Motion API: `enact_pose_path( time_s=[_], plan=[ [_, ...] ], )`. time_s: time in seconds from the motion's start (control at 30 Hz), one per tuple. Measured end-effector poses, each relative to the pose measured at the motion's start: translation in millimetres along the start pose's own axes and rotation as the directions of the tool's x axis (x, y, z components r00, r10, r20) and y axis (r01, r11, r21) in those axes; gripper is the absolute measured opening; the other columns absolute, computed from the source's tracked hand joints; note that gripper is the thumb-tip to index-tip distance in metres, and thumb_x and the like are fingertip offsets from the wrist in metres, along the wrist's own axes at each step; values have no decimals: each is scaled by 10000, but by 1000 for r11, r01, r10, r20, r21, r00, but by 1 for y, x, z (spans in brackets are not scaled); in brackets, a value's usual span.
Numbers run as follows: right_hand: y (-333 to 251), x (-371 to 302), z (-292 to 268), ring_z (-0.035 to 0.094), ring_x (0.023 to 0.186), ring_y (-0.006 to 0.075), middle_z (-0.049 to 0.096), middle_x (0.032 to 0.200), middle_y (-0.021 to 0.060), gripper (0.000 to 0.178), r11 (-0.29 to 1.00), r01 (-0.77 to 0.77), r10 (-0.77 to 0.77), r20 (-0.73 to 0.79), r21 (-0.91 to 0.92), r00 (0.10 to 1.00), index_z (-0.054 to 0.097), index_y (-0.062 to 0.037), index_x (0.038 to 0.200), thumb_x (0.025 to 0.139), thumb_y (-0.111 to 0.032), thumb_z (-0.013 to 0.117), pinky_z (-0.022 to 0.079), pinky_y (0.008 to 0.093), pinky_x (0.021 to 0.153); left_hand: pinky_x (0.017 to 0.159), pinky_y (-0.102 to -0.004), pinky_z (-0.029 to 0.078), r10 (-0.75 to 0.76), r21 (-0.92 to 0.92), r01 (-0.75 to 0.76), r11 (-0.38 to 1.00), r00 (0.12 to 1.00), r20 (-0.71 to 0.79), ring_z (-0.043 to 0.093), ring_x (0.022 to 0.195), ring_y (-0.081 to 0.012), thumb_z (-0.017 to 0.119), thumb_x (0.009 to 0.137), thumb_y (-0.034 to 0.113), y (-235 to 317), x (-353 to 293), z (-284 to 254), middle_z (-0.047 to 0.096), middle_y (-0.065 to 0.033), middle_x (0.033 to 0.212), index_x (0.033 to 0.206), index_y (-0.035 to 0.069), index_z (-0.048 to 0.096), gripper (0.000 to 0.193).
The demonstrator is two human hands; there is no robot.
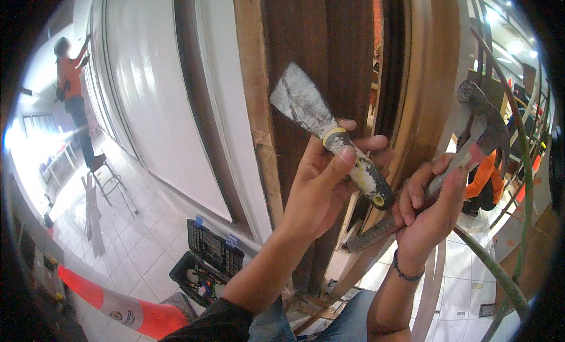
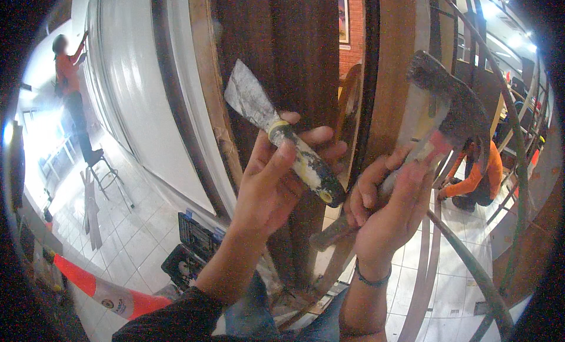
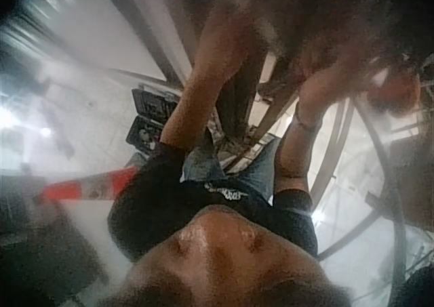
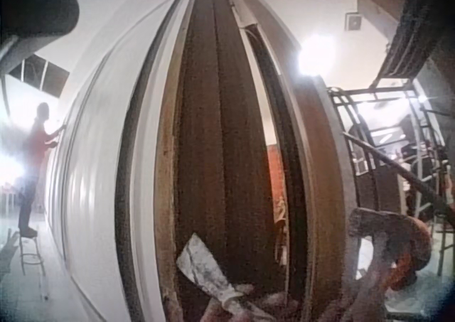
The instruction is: The person uses pliers to pull small nails from a wooden door frame, then uses a hammer and chisel to carve out a section of the wood. They continue by using a hammer and a putty knife to scrape and refine the edge of the frame.
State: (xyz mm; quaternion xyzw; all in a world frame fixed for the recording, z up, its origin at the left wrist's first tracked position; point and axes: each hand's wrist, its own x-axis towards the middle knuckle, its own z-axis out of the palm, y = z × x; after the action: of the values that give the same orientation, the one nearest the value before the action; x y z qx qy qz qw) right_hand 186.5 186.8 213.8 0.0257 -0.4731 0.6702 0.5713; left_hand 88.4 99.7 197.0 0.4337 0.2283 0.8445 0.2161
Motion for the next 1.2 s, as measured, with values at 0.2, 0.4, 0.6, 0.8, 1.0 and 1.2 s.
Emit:
enact_pose_path(
  time_s=[0.2, 0.4, 0.6, 0.8, 1.0, 1.2],
  plan=[
    [3, 1, -11, 316, 354, 85, 405, 575, 26, 364, 997, -11, 3, 112, 70, 994, 442, -109, 1027, 1002, -463, 361, 270, 240, 323, 1018, -547, 430, 59, -17, -59, 998, 998, -27, 513, 1216, -395, 489, 987, 207, -7, 0, 3, 540, -176, 1291, 1351, 127, 341, 401],
    [0, 1, -10, 310, 351, 85, 406, 566, 22, 366, 998, -39, 34, 81, 58, 996, 451, -110, 1039, 999, -464, 366, 269, 237, 327, 997, -450, 455, 216, -250, -223, 942, 975, -56, 456, 1293, -284, 533, 977, 200, -9, 28, 30, 521, -112, 1337, 1349, 127, 350, 420],
    [1, 1, -11, 283, 349, 76, 390, 564, 9, 359, 1000, -19, 17, 96, 13, 995, 458, -119, 1064, 994, -460, 368, 236, 224, 316, 841, -314, 564, 241, -202, -259, 945, 965, -107, 529, 1226, -224, 569, 960, 232, -7, 46, 37, 532, -45, 1346, 1322, 123, 424, 405],
    [11, -9, -19, 258, 343, 70, 358, 560, -2, 397, 1000, 27, -26, -174, 3, 984, 462, -129, 1131, 984, -488, 378, 222, 220, 310, 820, -336, 595, 281, -278, -285, 917, 958, -56, 552, 1195, -235, 582, 951, 209, -11, 54, 36, 560, -47, 1289, 1237, 122, 473, 318],
    [12, -21, -42, 360, 397, 68, 403, 600, 8, 448, 989, -112, 105, -76, -101, 992, 430, -110, 1173, 980, -512, 386, 266, 223, 300, 836, -349, 591, 287, -285, -289, 914, 957, -50, 553, 1196, -263, 587, 948, 210, -12, 51, 32, 577, -45, 1232, 1230, 136, 472, 314],
    [19, -20, -42, 327, 386, 52, 389, 590, -10, 471, 985, -118, 102, -130, -126, 986, 417, -155, 1258, 974, -531, 402, 259, 209, 308, 862, -369, 581, 322, -282, -321, 904, 946, -42, 537, 1215, -270, 583, 949, 211, -14, 50, 28, 577, -51, 1234, 1250, 134, 448, 339]
  ],
)
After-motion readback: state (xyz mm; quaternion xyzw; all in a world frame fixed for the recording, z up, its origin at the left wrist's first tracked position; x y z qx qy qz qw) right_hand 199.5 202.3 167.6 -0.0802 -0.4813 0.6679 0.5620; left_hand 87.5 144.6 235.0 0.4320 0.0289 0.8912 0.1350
